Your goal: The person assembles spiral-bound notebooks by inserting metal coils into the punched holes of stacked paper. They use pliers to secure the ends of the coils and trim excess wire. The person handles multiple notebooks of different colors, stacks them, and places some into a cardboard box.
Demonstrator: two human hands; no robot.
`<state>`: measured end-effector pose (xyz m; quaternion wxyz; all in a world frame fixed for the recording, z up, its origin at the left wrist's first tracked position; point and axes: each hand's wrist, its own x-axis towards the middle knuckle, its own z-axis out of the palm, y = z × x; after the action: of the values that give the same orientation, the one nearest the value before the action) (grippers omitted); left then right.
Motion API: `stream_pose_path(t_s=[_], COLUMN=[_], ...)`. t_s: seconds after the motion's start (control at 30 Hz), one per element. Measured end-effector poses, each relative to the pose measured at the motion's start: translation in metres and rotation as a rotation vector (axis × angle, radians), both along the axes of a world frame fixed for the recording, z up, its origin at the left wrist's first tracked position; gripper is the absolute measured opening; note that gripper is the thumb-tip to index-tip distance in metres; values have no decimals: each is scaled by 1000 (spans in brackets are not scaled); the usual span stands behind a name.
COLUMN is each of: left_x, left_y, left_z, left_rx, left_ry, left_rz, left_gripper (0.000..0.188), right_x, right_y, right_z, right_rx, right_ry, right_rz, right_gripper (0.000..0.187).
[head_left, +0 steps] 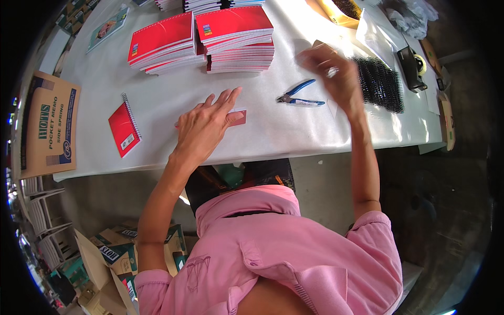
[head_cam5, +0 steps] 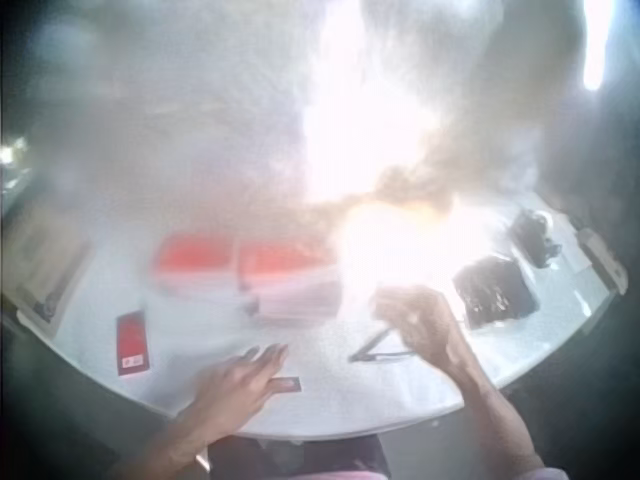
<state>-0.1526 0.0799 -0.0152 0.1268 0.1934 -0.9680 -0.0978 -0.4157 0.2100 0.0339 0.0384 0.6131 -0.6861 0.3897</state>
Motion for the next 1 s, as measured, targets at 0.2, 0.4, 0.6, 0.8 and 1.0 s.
stream_pose_path(t_s=[0.2, 0.4, 0.6, 0.8, 1.0], left_x=[-3, -2, -3, -2, -3], left_y=[1, -2, -3, -4, -3], left_z=[5, 2, 0, -1, 2], left_rx=[8, 3, -4, -11, -33], left_ry=[85, 77, 82, 51, 46], left_rz=[-79, -86, -88, -70, -52], left_gripper=[53, 53, 54, 54, 54], right_x=[73, 73, 77, 71, 73], right_y=[-9, -18, -16, -12, -6], right_z=[-30, -35, -41, -23, -24], right_rx=[243, 219, 185, 484, 349], right_ry=[-502, -541, -535, -434, 91], right_rz=[203, 257, 319, 289, 327], right_gripper=[17, 18, 19, 17, 25])
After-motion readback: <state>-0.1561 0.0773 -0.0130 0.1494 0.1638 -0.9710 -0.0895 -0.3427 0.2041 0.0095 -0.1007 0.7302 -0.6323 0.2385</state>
